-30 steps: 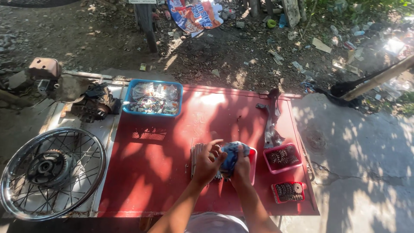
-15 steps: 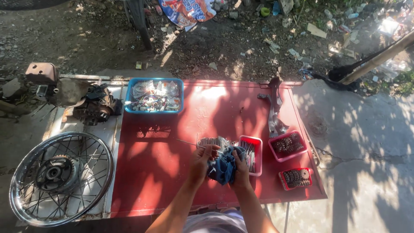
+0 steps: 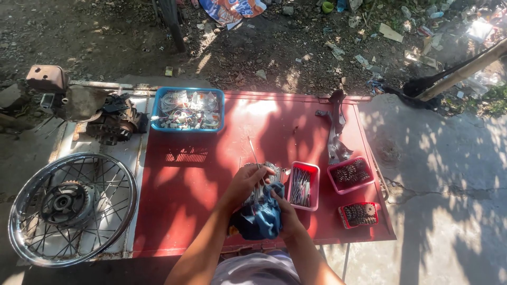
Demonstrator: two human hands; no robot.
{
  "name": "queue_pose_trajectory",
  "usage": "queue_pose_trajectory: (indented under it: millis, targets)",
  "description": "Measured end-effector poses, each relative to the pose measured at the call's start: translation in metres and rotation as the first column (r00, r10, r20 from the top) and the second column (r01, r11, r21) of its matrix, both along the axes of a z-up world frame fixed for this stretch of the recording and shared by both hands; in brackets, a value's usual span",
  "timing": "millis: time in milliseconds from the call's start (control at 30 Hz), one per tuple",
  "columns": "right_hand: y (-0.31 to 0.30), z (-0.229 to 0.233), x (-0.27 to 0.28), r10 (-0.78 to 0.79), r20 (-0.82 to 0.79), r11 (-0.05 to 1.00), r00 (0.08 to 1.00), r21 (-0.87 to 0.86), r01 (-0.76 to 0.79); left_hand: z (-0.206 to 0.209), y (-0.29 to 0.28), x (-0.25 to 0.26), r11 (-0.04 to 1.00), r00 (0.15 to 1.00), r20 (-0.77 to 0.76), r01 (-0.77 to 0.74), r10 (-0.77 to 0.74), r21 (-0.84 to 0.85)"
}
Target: The person wipes a bundle of thin metal rods with a blue cloth on a red metal surface. The person picks up individual rods, wipes them, and places them into a pink plastic container. A bicycle wheel and other parts are visible nearby.
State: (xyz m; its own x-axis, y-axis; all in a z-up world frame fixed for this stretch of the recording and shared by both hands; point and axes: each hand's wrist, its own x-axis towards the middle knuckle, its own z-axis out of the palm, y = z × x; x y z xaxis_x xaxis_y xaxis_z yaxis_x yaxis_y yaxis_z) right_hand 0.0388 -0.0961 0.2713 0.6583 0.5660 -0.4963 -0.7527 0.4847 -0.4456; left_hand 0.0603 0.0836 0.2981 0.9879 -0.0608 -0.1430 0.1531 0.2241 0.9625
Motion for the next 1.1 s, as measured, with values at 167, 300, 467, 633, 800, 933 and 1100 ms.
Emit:
queue_pose_trajectory:
  millis: [167, 300, 467, 633, 800, 933, 1100]
  targets:
    - [0.001, -0.022, 0.030, -0.076, 0.219, 0.962, 0.973, -0.240, 0.130, 0.050, -0.014, 0.005, 0.965, 0.988, 0.151, -0.078, 0.041, 0.249]
    - [-0.008, 0.006, 0.056, -0.132, 0.277, 0.809, 0.952, -0.524, 0.265, 0.067, -0.035, 0.006, 0.902, 0.937, 0.350, -0.137, -0.017, 0.409]
    - [-0.039, -0.002, 0.091, -0.317, 0.127, 0.911, 0.940, -0.233, 0.339, 0.020, -0.063, 0.015, 0.958, 0.923, 0.262, -0.288, 0.281, -0.011]
    - [-0.036, 0.029, 0.070, -0.220, 0.106, 0.975, 0.970, 0.053, 0.215, -0.003, -0.064, 0.034, 0.805, 0.856, -0.276, -0.509, 0.438, -0.305]
    - [-0.028, -0.048, 0.072, 0.039, 0.473, 0.910, 0.880, -0.380, 0.163, 0.031, -0.064, 0.039, 0.882, 0.921, 0.108, -0.389, 0.373, 0.268]
    - [-0.036, -0.048, 0.104, -0.058, 0.453, 0.919, 0.890, -0.323, 0.224, 0.078, -0.087, 0.023, 0.774, 0.880, 0.409, -0.429, 0.241, 0.465]
    - [-0.032, 0.014, 0.124, -0.235, 0.060, 0.972, 0.970, -0.005, 0.235, 0.030, -0.095, 0.035, 0.892, 0.882, 0.198, -0.447, 0.427, 0.067]
